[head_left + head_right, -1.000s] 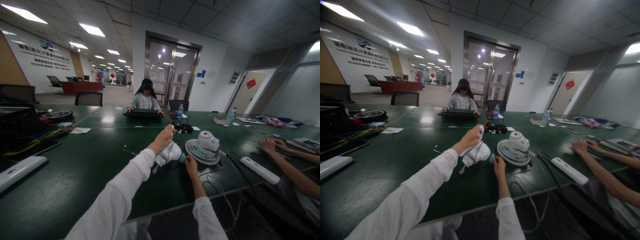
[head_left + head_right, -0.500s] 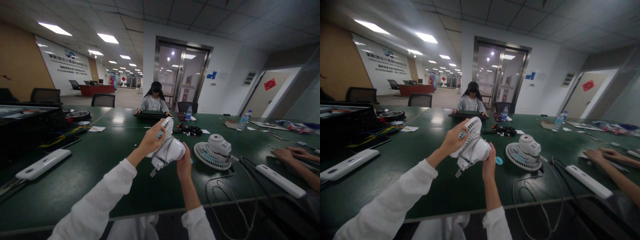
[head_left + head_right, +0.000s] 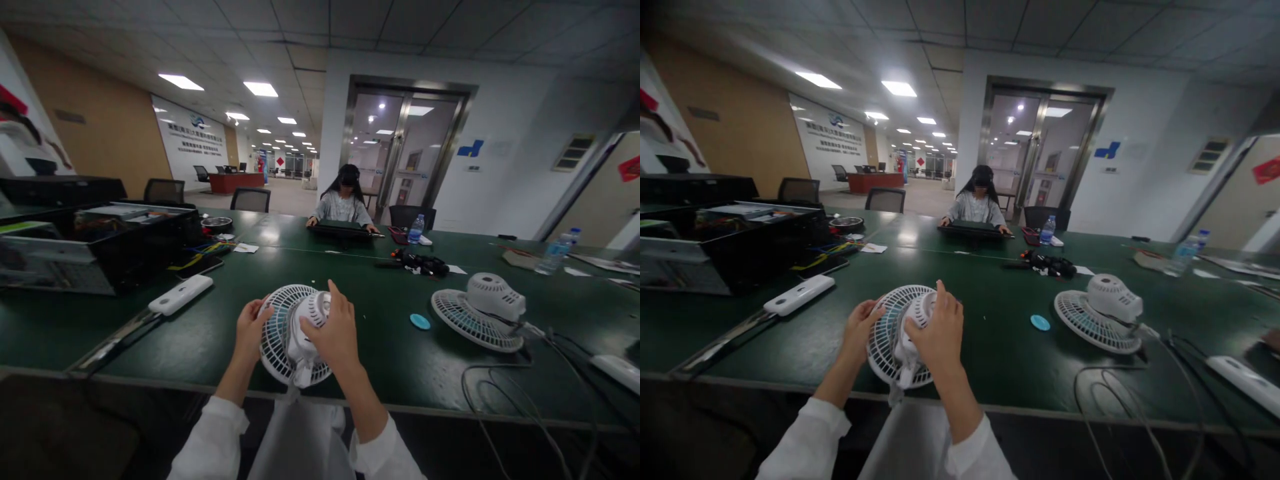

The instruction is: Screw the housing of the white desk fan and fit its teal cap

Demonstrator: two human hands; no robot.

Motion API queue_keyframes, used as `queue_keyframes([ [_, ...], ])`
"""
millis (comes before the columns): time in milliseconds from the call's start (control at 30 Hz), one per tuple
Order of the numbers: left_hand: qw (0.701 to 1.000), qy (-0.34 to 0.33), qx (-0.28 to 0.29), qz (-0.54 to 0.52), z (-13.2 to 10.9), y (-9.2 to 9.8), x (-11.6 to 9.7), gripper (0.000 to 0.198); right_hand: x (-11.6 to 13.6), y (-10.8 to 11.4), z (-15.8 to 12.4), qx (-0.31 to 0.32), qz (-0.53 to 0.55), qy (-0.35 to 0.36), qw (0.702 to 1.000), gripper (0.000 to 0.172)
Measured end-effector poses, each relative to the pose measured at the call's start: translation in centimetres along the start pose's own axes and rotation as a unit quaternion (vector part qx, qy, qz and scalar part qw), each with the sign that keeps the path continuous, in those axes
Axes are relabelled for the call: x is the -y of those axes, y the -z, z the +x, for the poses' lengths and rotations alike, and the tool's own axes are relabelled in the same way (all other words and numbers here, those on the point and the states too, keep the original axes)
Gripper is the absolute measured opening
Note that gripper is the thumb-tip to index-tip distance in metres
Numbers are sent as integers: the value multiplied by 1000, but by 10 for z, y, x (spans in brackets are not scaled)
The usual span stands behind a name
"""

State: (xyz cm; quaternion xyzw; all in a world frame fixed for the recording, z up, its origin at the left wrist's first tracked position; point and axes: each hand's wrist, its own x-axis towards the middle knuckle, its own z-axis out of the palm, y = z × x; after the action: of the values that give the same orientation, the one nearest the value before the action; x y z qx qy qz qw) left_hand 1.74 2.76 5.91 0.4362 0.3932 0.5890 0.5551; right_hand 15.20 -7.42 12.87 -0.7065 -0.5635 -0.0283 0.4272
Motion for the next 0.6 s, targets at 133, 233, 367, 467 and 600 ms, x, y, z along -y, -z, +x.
queue_keyframes([
  [133,999,2,-4,44,15,8,24,27,22,-18,8,66,-133,-8,989,77],
  [233,997,-17,-22,79,22,9,31,32,34,-30,14,84,-184,-6,979,71],
  [367,996,-48,-55,55,7,27,27,39,20,-26,25,112,-125,22,985,60],
  [467,984,-15,-40,-172,-26,52,21,36,-26,-11,35,97,-79,11,992,44],
  [600,909,32,119,-397,-71,80,16,43,-111,-12,43,106,-256,-72,958,38],
])
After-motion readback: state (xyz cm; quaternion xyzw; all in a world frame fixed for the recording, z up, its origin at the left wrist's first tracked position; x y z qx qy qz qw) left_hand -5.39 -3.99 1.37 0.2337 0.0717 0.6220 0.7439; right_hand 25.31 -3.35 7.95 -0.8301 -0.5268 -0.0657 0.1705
